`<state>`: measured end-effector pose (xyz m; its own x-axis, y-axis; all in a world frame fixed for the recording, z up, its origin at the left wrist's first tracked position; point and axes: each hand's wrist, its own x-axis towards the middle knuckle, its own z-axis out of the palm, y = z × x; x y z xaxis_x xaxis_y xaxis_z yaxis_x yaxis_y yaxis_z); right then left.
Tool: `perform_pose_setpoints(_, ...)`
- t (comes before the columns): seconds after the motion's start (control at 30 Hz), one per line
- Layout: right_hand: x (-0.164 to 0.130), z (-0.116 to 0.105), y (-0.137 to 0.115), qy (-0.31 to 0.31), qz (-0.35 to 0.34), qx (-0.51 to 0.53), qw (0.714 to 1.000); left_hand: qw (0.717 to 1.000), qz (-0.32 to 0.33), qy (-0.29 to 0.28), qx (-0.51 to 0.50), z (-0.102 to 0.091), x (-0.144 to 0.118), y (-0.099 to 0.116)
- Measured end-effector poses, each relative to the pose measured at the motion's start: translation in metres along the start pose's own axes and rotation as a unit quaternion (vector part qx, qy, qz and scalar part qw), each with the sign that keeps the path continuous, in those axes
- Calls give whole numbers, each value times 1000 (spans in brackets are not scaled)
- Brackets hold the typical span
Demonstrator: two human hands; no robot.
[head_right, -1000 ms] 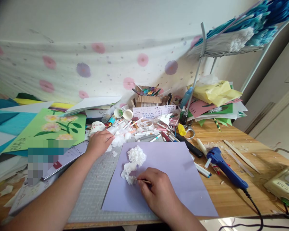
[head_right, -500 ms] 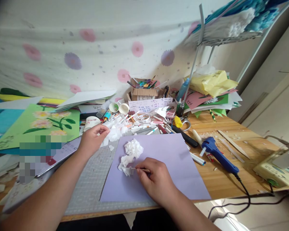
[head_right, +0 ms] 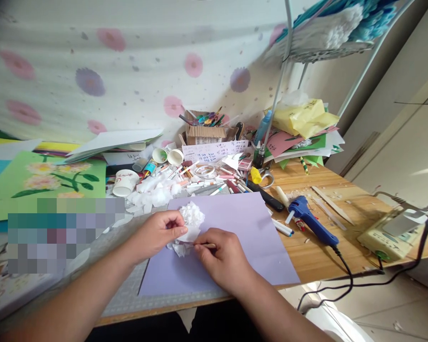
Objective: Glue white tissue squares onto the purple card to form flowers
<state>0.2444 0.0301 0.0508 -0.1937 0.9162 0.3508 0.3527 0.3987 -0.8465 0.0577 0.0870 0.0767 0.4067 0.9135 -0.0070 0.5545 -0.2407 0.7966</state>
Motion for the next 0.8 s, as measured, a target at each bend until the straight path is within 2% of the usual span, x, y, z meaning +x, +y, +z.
perform_pose_setpoints(0.13,-3,-3,8,157,36,105,981,998,-22,12,55,7,1,-4)
perform_pose_setpoints(0.2,-2,-3,9,182,59,135,972,996,-24,19,83,9,0,-5)
perform_pose_setpoints(0.4,6,2,2,69,64,39,995,992,-15,18,126,8,2,-7)
perform_pose_setpoints(0.5,8,5,2,41,68,14,997,991,-10,11,136,8,2,-8)
perform_pose_setpoints(0.8,10,8,6,-21,125,29,992,990,29,-6,138,3,-1,-2)
